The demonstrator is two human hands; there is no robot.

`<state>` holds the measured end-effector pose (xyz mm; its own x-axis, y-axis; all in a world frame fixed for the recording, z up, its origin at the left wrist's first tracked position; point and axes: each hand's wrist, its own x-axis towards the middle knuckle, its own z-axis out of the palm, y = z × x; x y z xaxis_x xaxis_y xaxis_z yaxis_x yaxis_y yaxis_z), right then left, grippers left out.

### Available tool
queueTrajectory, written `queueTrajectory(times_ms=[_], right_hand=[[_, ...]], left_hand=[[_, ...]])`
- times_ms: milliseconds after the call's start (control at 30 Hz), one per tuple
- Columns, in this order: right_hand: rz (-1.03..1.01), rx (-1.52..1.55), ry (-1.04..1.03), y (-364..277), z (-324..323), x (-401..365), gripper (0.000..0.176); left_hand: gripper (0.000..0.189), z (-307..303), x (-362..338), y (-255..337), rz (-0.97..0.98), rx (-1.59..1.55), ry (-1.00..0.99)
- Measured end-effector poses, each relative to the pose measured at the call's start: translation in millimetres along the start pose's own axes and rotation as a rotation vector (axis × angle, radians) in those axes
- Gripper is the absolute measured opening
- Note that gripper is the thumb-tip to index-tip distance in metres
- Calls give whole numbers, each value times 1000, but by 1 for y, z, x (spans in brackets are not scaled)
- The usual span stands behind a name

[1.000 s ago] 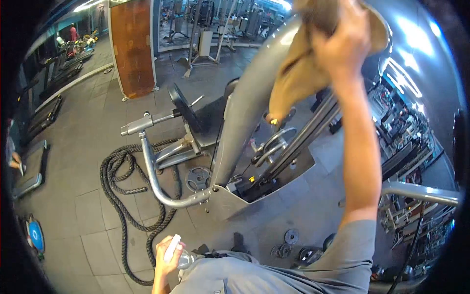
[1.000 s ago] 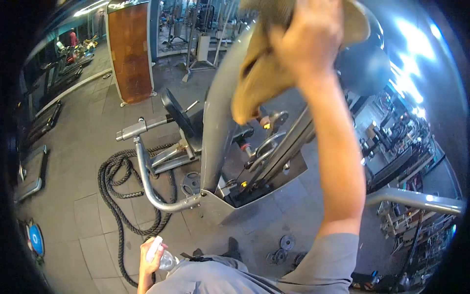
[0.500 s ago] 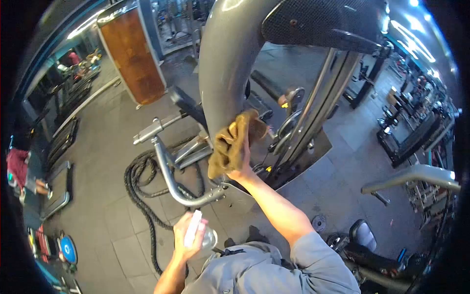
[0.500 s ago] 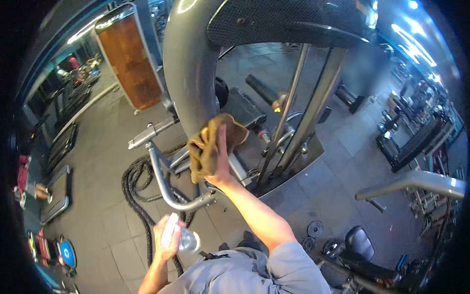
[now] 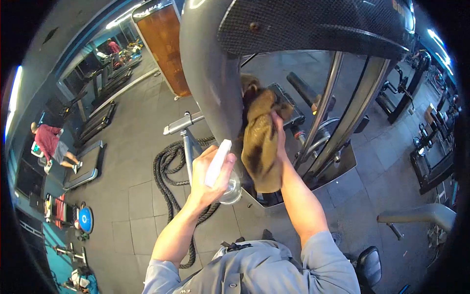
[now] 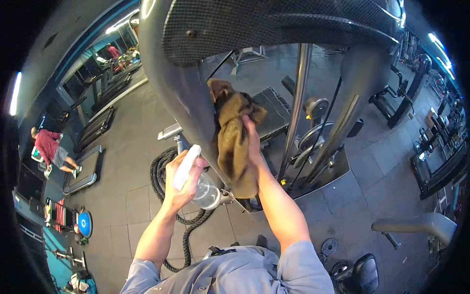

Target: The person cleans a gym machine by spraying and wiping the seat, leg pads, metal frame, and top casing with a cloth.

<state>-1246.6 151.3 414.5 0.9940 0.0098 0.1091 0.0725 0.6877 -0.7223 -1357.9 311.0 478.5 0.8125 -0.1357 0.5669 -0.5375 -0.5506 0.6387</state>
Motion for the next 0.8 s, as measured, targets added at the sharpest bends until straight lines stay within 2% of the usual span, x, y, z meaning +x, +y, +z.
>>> queueTrajectory(times_ms=[33,133,200,267,333,367,400,467,500,567,600,633,667,733,800], right_hand=[[119,110,29,3,-8,-1,56],[282,230,-111,-21,-4,-2,58],[202,191,-103,-46,20,-1,60],[145,114,-95,-80,52,-7,61],[4,18,-196,-87,69,12,63],[-147,-54,-197,-74,79,18,60],[-299,-127,-184,-61,89,23,58],[-701,-367,-102,3,95,35,50],[-836,-542,-109,23,79,29,48],[-1040,-881,-117,72,34,16,45],[-1097,-1015,-124,100,8,9,44],[-1116,-1132,-135,125,-21,1,42],[-1133,-1236,-146,151,-48,-9,41],[-1142,-1395,-139,185,-93,-28,38],[-1126,-1448,-101,185,-105,-35,36]], left_hand=[[29,4,1,1,-17,4,4],[26,6,-4,-5,-111,22,14],[20,2,-4,-7,-178,32,-8],[19,0,-9,-21,-151,44,-29],[20,0,-17,-31,-121,54,-17],[23,-5,-22,-35,-133,118,-79],[23,-4,-28,-45,-153,47,-34],[23,1,-43,-72,-193,-99,61],[15,-1,-48,-79,-163,-161,96],[17,-3,-66,-102,-196,-246,56],[19,-6,-70,-109,-208,-289,32],[17,-7,-66,-109,-195,-196,53],[17,-18,-63,-91,-366,-85,-52],[22,-21,-63,-111,-148,-75,-141],[36,-27,-50,-112,-128,-164,-190]])
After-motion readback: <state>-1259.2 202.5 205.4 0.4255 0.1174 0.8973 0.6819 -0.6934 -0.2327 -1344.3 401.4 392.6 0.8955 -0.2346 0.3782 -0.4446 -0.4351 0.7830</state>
